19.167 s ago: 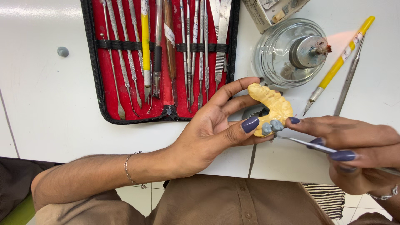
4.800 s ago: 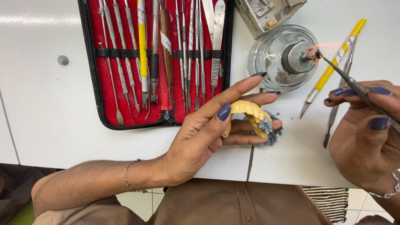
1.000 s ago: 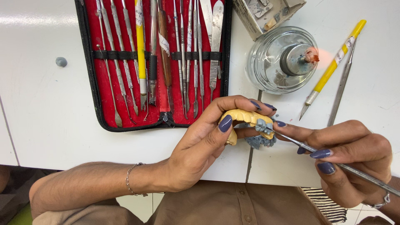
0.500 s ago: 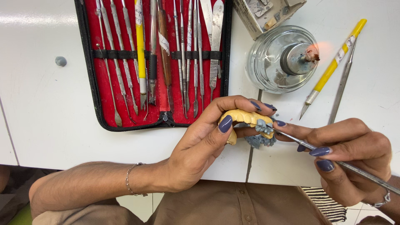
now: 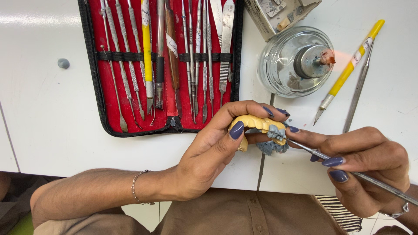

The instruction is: The person holds a yellow denture model in one hand and uses heated waxing instruments over an alcohol lamp to shape and build up blue wax on the teeth of the model, repeatedly warming the tool tip in the flame and carving the wax, turning the model to work different areas.

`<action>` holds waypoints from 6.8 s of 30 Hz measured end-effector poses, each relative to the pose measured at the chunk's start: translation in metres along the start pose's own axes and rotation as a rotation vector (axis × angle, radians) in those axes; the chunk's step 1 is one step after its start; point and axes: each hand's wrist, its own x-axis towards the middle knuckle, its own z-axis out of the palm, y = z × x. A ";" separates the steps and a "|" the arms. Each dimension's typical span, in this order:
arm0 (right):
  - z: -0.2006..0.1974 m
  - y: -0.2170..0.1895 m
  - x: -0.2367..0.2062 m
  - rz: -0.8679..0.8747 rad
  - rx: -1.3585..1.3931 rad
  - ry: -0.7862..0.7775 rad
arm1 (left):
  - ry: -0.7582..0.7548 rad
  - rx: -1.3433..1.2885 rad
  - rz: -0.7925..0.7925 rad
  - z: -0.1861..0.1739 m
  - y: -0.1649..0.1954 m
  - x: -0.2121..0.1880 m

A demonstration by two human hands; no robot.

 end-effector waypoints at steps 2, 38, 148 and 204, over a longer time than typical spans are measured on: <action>0.000 -0.002 0.002 -0.036 -0.020 -0.031 | 0.000 0.001 0.001 0.000 0.000 0.000; -0.020 0.020 -0.007 -0.077 -0.296 0.361 | 0.135 -0.220 -0.052 0.010 0.006 0.008; -0.023 0.017 -0.006 -0.302 -0.293 0.012 | 0.189 0.098 0.105 0.004 -0.002 -0.008; -0.016 0.017 0.000 -0.353 -0.314 0.073 | 0.184 0.106 0.104 0.004 -0.002 -0.010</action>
